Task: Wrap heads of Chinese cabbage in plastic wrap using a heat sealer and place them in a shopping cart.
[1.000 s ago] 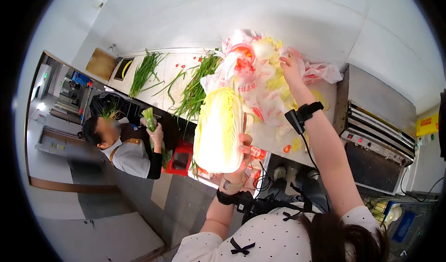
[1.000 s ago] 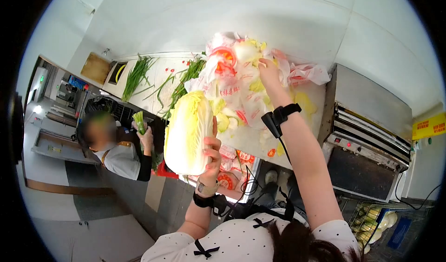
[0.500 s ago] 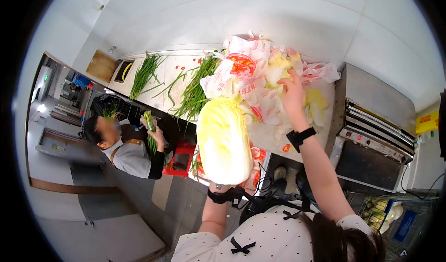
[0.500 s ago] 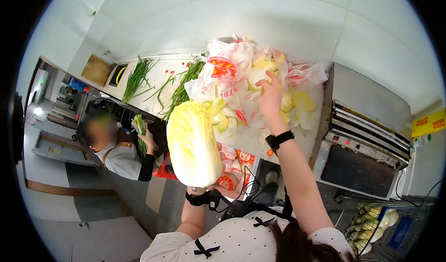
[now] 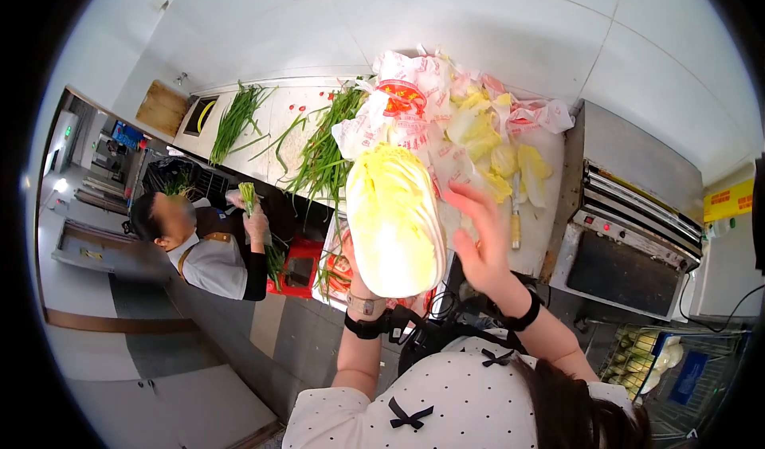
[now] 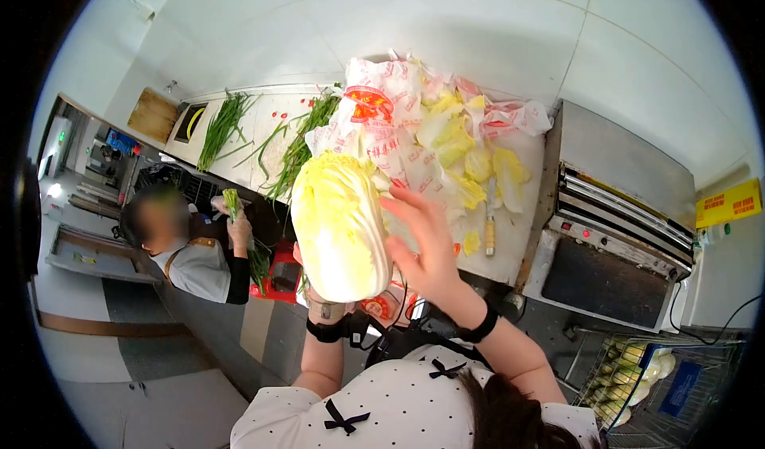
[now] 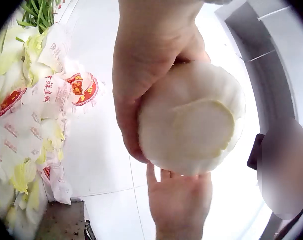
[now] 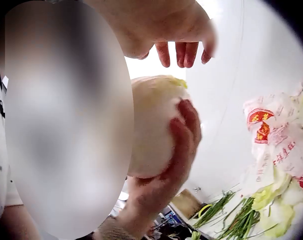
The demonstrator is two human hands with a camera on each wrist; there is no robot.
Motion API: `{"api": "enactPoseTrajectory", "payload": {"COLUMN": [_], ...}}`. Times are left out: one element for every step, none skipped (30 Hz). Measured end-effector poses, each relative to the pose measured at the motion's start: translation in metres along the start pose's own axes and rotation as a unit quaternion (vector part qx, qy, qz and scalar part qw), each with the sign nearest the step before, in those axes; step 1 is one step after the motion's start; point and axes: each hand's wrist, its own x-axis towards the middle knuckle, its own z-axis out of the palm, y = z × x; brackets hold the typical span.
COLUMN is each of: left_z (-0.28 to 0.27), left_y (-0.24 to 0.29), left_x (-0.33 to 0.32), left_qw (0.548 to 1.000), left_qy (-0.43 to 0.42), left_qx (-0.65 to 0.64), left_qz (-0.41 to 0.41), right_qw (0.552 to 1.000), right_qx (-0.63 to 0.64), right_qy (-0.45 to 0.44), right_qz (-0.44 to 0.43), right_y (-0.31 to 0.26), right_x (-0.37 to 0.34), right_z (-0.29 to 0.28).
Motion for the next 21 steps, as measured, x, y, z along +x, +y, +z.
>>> {"api": "enactPoseTrajectory", "payload": {"left_z": [-0.002, -0.005, -0.013, -0.02, -0.027, -0.029, -0.03, -0.03, -0.027, -0.025, -0.022, -0.02, -0.018, -0.015, -0.013, -0.009, -0.004, 0.002, 0.008, 0.017, 0.027], "left_y": [0.002, 0.003, 0.005, 0.007, 0.008, 0.008, 0.006, 0.004, 0.003, 0.001, -0.001, -0.001, -0.002, -0.002, -0.003, -0.002, -0.002, 0.0, 0.003, 0.006, 0.006], "left_x": [0.001, 0.002, 0.001, -0.001, -0.002, -0.004, -0.006, -0.008, -0.011, -0.013, -0.014, -0.016, -0.017, -0.018, -0.018, -0.017, -0.015, -0.013, -0.009, -0.005, 0.0], "left_qw": [1.0, 0.998, 0.998, 0.997, 0.996, 0.994, 0.994, 0.993, 0.993, 0.992, 0.992, 0.991, 0.99, 0.987, 0.985, 0.981, 0.974, 0.964, 0.953, 0.921, 0.911], "left_qy": [0.004, 0.008, -0.011, -0.03, -0.049, -0.063, -0.063, -0.058, -0.051, -0.041, -0.03, -0.019, -0.008, 0.006, 0.02, 0.035, 0.056, 0.083, 0.105, 0.158, 0.141], "left_qx": [0.03, 0.061, 0.064, 0.067, 0.07, 0.071, 0.076, 0.08, 0.086, 0.093, 0.102, 0.113, 0.127, 0.143, 0.159, 0.179, 0.209, 0.245, 0.281, 0.35, 0.385], "left_qz": [0.002, 0.005, -0.008, -0.022, -0.036, -0.049, -0.055, -0.062, -0.065, -0.068, -0.068, -0.068, -0.068, -0.067, -0.063, -0.061, -0.058, -0.053, -0.048, -0.059, -0.034], "right_qw": [0.999, 0.999, 0.998, 0.997, 0.994, 0.992, 0.988, 0.984, 0.975, 0.965, 0.952, 0.951, 0.95, 0.949, 0.936, 0.922, 0.906, 0.919, 0.931, 0.941, 0.943], "right_qx": [-0.003, 0.015, 0.033, 0.051, 0.061, 0.093, 0.124, 0.155, 0.194, 0.233, 0.271, 0.271, 0.272, 0.272, 0.304, 0.335, 0.365, 0.341, 0.315, 0.289, 0.279], "right_qy": [-0.021, -0.033, -0.046, -0.057, -0.071, -0.06, -0.05, -0.039, -0.038, -0.037, -0.037, -0.043, -0.05, -0.057, -0.036, -0.016, 0.003, -0.02, -0.043, -0.066, -0.076], "right_qz": [-0.033, -0.014, 0.004, 0.022, 0.06, 0.067, 0.074, 0.081, 0.1, 0.118, 0.136, 0.141, 0.146, 0.15, 0.173, 0.193, 0.214, 0.197, 0.181, 0.164, 0.166], "right_y": [-0.007, -0.01, -0.012, -0.013, -0.012, -0.01, -0.008, -0.007, -0.01, -0.014, -0.017, -0.015, -0.013, -0.011, -0.012, -0.013, -0.015, -0.012, -0.006, -0.001, 0.004], "right_x": [-0.002, -0.006, -0.008, -0.009, -0.007, -0.006, -0.006, -0.005, -0.002, 0.003, 0.005, 0.006, 0.006, 0.005, 0.005, 0.005, 0.003, -0.002, -0.008, -0.014, -0.019], "right_z": [0.0, 0.003, 0.007, 0.009, 0.01, 0.011, 0.013, 0.014, 0.013, 0.011, 0.01, 0.01, 0.01, 0.011, 0.013, 0.015, 0.017, 0.016, 0.015, 0.015, 0.018]}}
